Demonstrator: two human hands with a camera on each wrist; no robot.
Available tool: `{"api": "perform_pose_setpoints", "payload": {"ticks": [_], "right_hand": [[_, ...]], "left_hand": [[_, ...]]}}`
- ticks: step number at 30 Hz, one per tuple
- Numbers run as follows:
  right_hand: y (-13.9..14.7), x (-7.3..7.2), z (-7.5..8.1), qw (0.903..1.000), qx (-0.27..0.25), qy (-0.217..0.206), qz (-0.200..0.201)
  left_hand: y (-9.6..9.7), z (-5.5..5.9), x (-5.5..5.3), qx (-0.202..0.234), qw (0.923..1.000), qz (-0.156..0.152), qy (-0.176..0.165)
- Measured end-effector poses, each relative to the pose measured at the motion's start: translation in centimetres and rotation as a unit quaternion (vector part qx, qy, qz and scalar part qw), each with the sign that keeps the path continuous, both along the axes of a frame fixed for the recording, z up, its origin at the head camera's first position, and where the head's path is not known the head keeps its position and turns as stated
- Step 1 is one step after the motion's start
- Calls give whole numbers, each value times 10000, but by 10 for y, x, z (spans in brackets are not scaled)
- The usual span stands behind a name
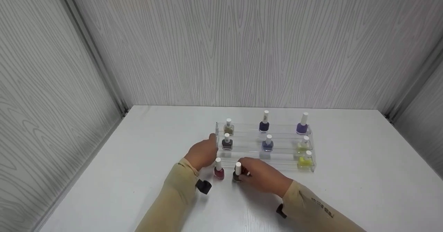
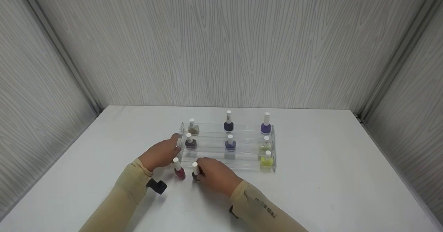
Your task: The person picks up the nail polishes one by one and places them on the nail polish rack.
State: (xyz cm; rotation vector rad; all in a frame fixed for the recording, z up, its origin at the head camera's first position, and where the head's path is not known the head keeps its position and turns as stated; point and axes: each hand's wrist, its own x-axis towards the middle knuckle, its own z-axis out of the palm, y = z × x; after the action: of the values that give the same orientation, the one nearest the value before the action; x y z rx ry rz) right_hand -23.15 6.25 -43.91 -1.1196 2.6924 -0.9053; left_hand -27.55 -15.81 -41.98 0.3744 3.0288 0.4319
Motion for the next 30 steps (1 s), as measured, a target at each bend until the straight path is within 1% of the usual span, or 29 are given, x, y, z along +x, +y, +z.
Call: {"api": "perform_pose_setpoints", "payload": {"ticks": [7,13,19,24,30], "right_hand": [[3,0,5,9997,243,30,-10],[6,1,13,9988,452,-28,-169],[7,3,14,9987,462,-22,-201],[9,4,15,9983,529,-119,-205],[9,3,13,9980,549,-228,-231]], "left_hand": [[0,1,0,33,10000,-22,80],[1,2,-2,-19,10000,53,-20],[1,5,0,25,10000,7,35],[0,2,0,31,10000,-48,81],[1,-1,-2,14,9998,82,-175]]}}
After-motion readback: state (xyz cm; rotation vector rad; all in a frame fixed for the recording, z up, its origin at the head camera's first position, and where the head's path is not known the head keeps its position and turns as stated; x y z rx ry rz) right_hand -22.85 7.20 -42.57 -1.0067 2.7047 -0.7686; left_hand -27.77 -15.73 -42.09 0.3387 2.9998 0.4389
